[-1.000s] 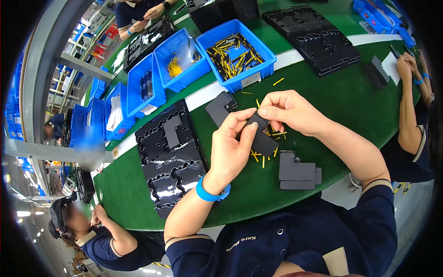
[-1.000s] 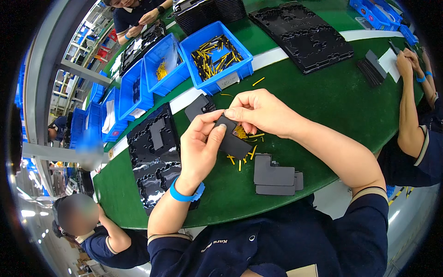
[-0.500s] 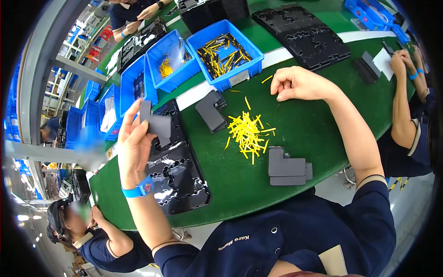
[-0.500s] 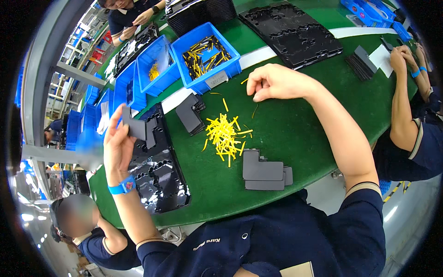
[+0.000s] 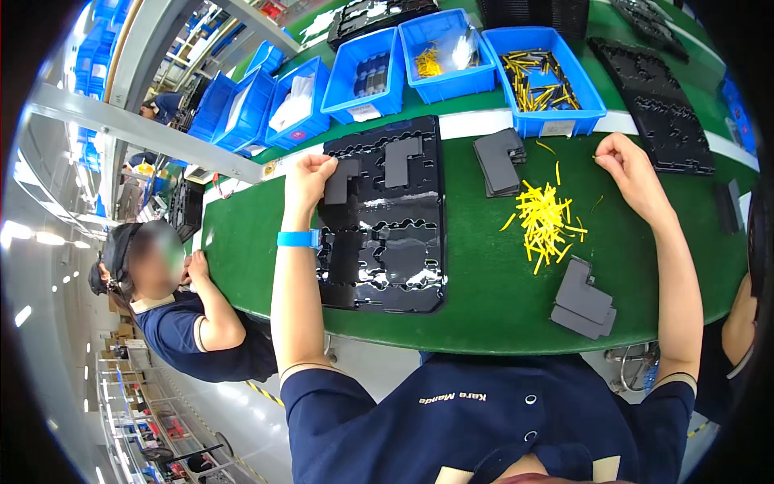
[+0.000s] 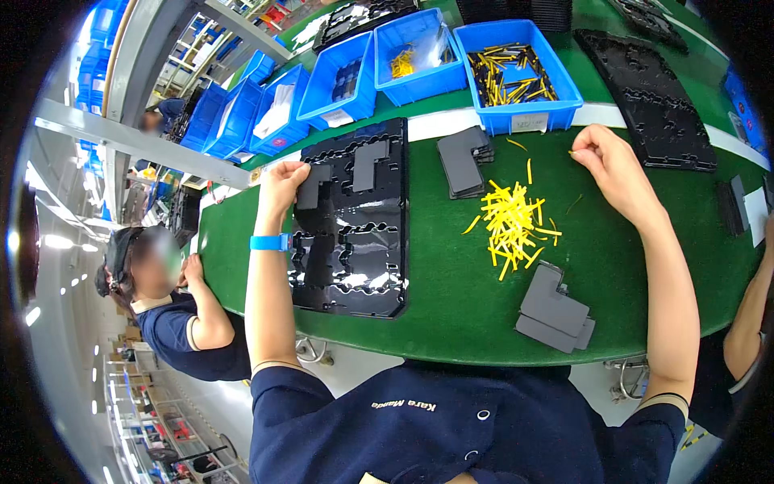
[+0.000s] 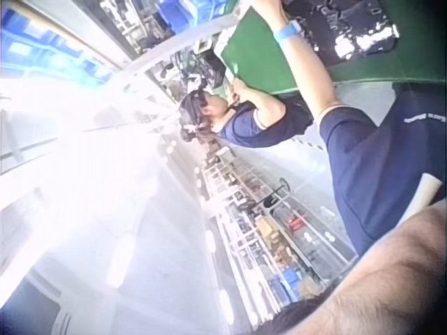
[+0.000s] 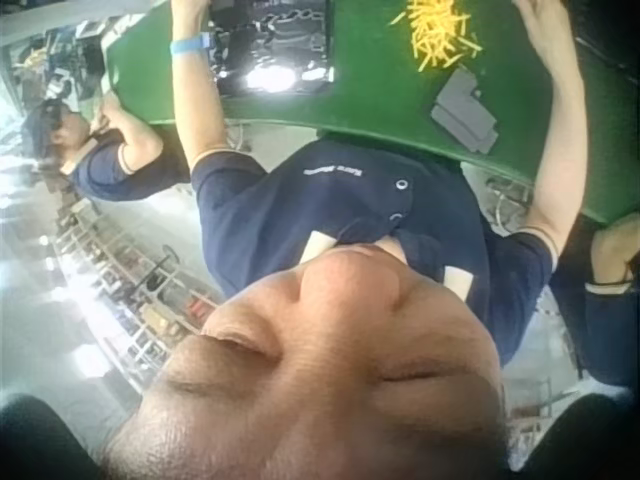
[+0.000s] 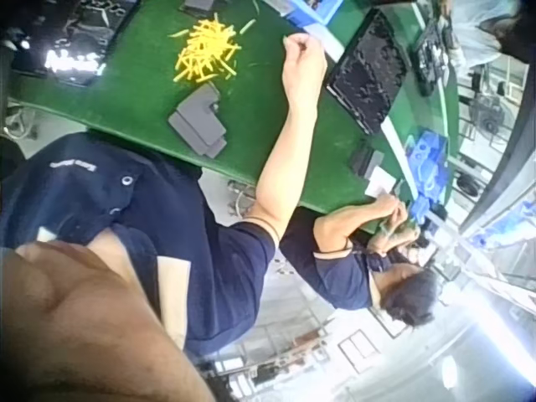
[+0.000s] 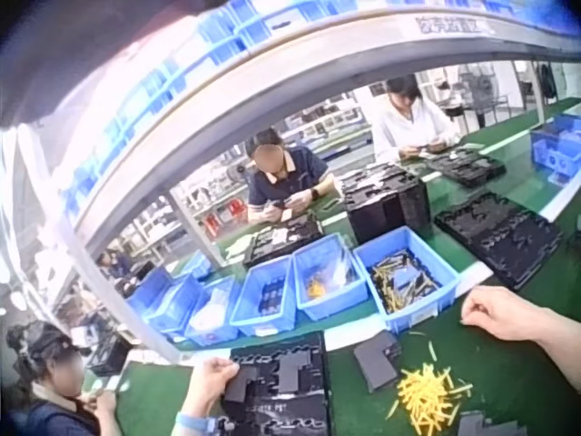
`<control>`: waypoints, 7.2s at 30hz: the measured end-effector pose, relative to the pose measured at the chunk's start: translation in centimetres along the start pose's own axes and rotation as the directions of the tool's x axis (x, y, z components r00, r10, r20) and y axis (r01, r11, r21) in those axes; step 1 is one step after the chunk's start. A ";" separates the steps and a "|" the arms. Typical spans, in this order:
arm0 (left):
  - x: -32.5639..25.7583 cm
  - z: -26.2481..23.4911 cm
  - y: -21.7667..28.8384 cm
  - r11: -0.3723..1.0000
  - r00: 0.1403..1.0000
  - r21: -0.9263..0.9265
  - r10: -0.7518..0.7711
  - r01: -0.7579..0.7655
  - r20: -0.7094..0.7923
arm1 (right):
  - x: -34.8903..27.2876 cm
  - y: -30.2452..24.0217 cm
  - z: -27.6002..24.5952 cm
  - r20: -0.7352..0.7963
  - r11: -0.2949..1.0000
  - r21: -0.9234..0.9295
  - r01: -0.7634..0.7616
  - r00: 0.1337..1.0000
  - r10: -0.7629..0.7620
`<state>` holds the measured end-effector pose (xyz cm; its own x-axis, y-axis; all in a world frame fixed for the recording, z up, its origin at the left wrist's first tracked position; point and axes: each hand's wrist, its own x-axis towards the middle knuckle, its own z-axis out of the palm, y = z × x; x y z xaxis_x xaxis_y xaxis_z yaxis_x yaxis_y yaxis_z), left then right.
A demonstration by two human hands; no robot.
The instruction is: Assembling small yellow components into black plastic housings on a production line.
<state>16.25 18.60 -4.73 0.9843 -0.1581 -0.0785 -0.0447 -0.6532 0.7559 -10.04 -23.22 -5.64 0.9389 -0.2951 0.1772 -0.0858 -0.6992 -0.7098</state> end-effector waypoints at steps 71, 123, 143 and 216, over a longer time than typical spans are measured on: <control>-21.5 15.0 14.3 0.479 0.181 -0.229 0.666 -0.847 0.724 | -19.8 -7.8 5.3 -0.265 0.662 0.749 0.029 0.929 0.260; -16.8 15.8 12.0 0.765 0.763 -0.514 0.580 -0.389 0.285 | -2.8 -8.6 3.3 0.211 0.700 0.662 -0.270 0.962 0.172; -16.3 14.5 12.5 0.707 0.791 -0.693 0.501 -0.140 0.351 | -2.9 -7.9 3.5 0.315 0.532 0.805 -0.263 0.949 -0.007; -18.9 11.2 13.2 0.586 0.438 -0.018 0.625 -0.810 0.647 | 0.3 -2.7 -2.3 0.212 0.923 -0.349 0.165 0.973 -0.094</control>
<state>-4.90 4.62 -0.55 0.2927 -0.9560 0.0176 -0.8205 -0.2417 0.5180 -10.31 -22.91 -2.04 0.9920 -0.0835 0.0944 -0.0406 -0.9208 -0.3880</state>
